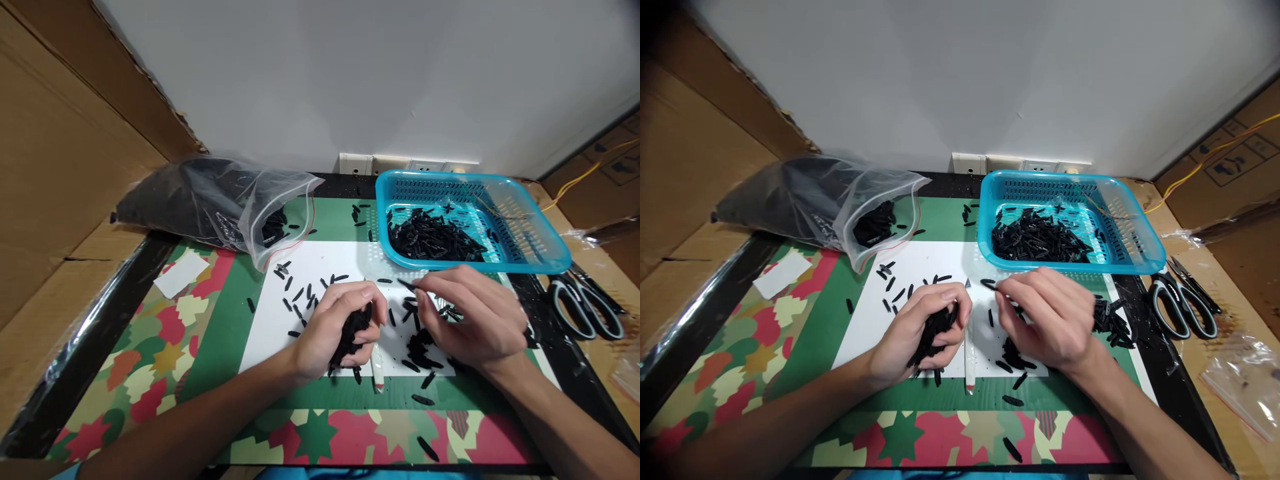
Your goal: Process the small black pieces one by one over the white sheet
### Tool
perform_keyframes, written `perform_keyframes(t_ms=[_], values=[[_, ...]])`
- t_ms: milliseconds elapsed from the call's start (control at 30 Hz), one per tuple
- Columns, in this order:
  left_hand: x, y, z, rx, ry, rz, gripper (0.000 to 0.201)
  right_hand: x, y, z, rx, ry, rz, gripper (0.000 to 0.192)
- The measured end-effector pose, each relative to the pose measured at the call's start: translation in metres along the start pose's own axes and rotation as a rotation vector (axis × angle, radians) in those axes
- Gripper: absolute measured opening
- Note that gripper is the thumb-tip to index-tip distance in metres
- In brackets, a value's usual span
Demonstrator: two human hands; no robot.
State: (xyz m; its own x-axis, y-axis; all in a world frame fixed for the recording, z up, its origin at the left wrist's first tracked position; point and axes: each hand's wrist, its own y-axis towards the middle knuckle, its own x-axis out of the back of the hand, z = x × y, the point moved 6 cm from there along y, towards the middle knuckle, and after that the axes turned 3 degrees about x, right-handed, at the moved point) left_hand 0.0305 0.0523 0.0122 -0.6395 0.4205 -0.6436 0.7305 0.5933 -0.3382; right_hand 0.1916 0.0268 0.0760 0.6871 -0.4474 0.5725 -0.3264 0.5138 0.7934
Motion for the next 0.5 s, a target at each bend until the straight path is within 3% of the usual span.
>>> perform_keyframes(t_ms=[33, 133, 200, 367, 500], values=[[0.0, 0.0, 0.0, -0.001, 0.002, -0.003, 0.035, 0.004, 0.0, -0.004, 0.04, -0.119, -0.011, 0.028], [0.0, 0.0, -0.001, -0.014, -0.001, 0.006, 0.03, 0.012, 0.0, -0.025, -0.064, -0.363, -0.036, 0.032], [0.0, 0.0, -0.001, -0.026, 0.005, 0.009, 0.027, 0.011, 0.001, -0.033, -0.139, -0.373, -0.038, 0.032], [0.004, 0.003, 0.003, -0.019, 0.071, -0.029, 0.03, -0.016, 0.001, -0.009, -0.088, 0.081, 0.147, 0.02], [0.004, 0.003, 0.006, 0.008, 0.077, -0.042, 0.032, -0.03, -0.002, 0.009, -0.071, 0.278, 0.26, 0.02]])
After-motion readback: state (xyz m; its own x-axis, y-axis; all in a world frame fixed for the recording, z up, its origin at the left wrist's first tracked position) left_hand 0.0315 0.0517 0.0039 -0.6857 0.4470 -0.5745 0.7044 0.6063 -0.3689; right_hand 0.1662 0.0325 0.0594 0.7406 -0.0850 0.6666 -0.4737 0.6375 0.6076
